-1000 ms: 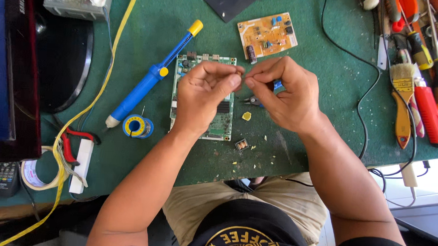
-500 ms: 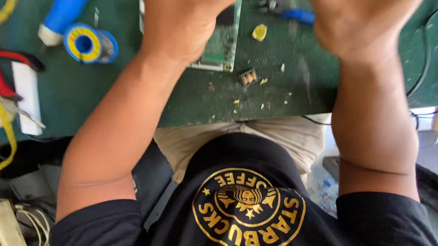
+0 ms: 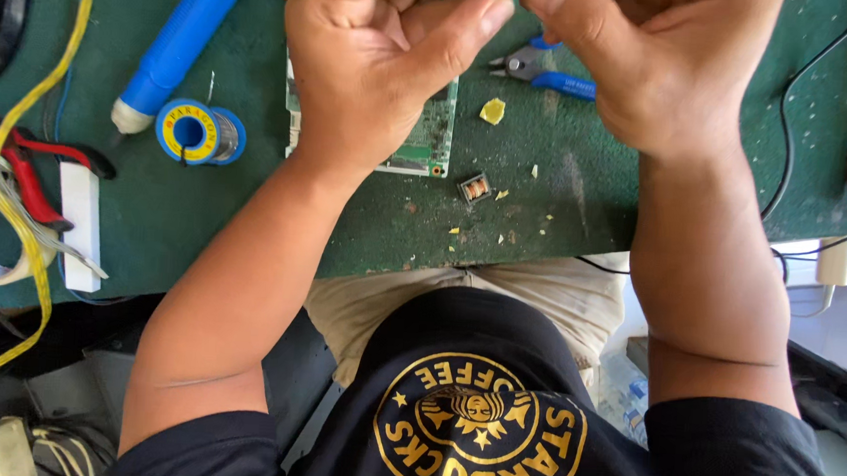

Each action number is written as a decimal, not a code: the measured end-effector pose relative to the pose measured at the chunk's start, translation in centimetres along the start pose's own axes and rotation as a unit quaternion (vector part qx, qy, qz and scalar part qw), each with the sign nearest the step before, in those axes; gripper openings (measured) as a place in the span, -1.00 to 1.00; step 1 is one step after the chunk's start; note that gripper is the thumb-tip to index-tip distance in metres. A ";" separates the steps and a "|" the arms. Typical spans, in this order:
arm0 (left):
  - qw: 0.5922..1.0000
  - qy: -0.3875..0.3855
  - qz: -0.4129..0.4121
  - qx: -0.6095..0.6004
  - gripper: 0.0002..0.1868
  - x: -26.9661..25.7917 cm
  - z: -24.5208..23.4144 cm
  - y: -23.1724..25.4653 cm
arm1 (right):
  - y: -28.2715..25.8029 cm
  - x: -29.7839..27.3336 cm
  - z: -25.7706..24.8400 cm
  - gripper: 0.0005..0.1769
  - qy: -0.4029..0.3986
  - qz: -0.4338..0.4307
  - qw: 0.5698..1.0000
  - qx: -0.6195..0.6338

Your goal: The person uses wire cutters to strip the insulation from a small electronic component held in their left hand. They then use their fingers to separate and manipulate the exposed wires of the component.

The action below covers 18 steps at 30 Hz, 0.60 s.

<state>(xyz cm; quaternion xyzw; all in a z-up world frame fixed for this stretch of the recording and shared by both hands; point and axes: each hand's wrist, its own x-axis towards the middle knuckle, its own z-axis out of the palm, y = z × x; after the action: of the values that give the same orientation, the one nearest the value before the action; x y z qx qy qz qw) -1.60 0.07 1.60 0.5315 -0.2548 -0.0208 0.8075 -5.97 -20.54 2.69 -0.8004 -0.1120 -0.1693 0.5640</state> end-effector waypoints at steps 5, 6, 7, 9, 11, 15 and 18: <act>0.999 -0.027 0.009 0.021 -0.74 -0.2 0.0 0.9 | 0.5 0.7 0.5 -0.88 -0.018 0.013 0.994 0.106; 0.999 -0.031 0.003 0.042 -0.70 -0.1 -0.1 1.0 | 0.4 0.9 0.5 -0.82 -0.029 0.024 0.991 0.129; 0.997 -0.034 -0.004 0.062 -0.65 -0.2 -0.3 1.1 | 0.3 1.1 0.5 -0.76 -0.040 0.035 0.987 0.152; 0.998 -0.032 0.004 0.060 -0.63 -0.1 0.0 1.3 | 0.1 1.3 0.5 -0.74 -0.038 0.031 0.984 0.171; 0.998 -0.029 0.013 0.059 -0.61 0.0 0.1 1.4 | 0.2 1.4 0.5 -0.72 -0.038 0.027 0.981 0.190; 0.987 -0.034 0.063 0.147 -0.60 0.2 -0.2 1.5 | -0.4 1.7 0.1 -0.63 -0.055 0.060 0.979 0.185; 0.965 -0.034 0.112 0.235 -0.59 0.5 -0.8 1.1 | -1.9 1.9 -0.7 -0.65 -0.082 -0.039 0.995 0.051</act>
<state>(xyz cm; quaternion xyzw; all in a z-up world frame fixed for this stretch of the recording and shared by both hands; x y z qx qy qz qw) -1.10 1.05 2.54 0.6730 -0.3382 0.1121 0.6481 -5.05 -20.61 5.33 -0.7769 -0.1974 -0.1193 0.5859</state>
